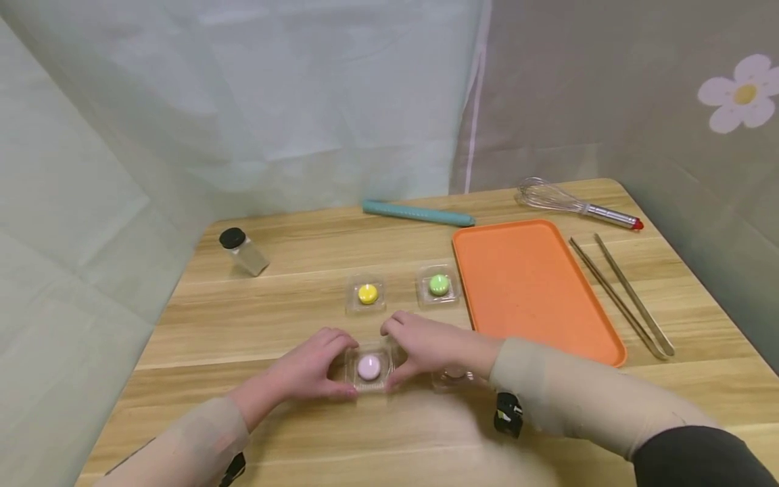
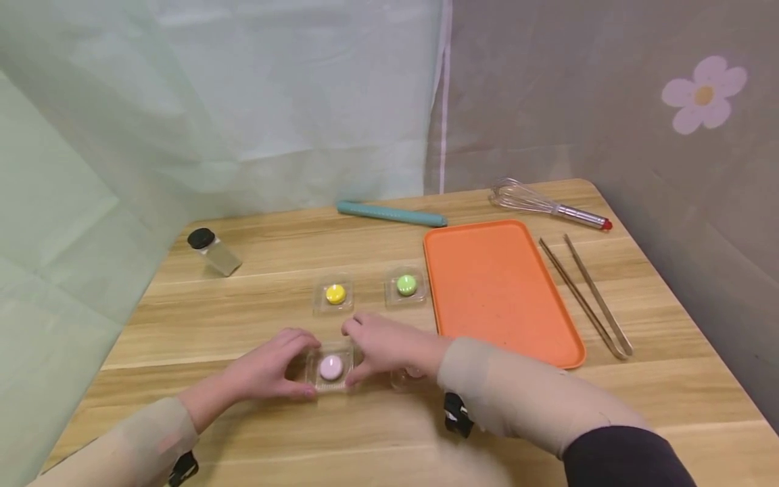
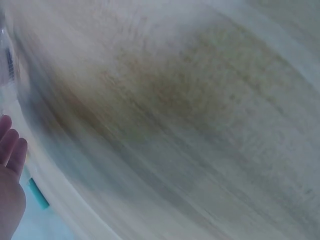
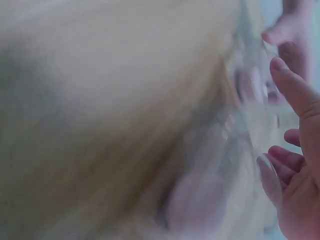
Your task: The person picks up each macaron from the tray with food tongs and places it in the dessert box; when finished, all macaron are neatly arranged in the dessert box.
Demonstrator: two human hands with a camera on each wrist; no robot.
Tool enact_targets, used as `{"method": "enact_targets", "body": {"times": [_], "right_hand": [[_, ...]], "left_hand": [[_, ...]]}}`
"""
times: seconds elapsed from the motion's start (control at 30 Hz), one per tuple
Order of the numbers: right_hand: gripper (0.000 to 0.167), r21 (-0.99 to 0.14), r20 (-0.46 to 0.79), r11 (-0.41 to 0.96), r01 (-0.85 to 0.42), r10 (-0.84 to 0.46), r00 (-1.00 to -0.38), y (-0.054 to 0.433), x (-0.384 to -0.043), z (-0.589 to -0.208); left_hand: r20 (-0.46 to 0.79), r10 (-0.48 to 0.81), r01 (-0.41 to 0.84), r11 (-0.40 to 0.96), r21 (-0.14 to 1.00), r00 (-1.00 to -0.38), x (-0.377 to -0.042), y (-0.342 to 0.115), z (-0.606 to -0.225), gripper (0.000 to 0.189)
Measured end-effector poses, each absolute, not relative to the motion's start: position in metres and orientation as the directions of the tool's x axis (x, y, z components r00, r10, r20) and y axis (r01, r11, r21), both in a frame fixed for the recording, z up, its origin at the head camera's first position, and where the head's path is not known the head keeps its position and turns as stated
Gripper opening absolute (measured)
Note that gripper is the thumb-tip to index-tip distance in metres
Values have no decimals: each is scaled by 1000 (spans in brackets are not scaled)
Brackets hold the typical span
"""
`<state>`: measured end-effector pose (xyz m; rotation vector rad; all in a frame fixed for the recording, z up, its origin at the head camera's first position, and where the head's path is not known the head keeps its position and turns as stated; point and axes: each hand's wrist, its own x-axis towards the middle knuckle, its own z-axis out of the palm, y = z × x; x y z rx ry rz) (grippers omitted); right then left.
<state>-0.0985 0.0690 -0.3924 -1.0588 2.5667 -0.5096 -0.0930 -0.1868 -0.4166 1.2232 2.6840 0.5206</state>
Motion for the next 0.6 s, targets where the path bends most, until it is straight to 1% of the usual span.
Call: {"method": "enact_targets", "body": {"times": [0.1, 0.17, 0.27, 0.37, 0.5, 0.6], "right_hand": [[78, -456, -125, 670, -585, -699, -704, 85, -105, -386], [75, -497, -108, 676, -545, -671, -734, 99, -108, -382], [71, -579, -94, 668, -467, -624, -776, 121, -111, -381], [69, -645, -77, 641, -415, -595, -800, 143, -113, -385], [67, -665, -15, 619, -418, -571, -821, 171, -115, -390], [65, -645, 23, 634, -426, -541, -841, 192, -118, -391]], "left_hand": [[34, 736, 690, 616, 379, -676, -93, -187, -414, 79], [59, 719, 680, 624, 384, -692, -94, -186, -412, 82], [85, 701, 672, 631, 388, -708, -95, -184, -407, 80], [92, 694, 668, 636, 385, -714, -98, -183, -402, 76], [98, 696, 675, 638, 371, -711, -105, -184, -396, 76], [99, 684, 663, 646, 377, -723, -110, -186, -394, 78]]}}
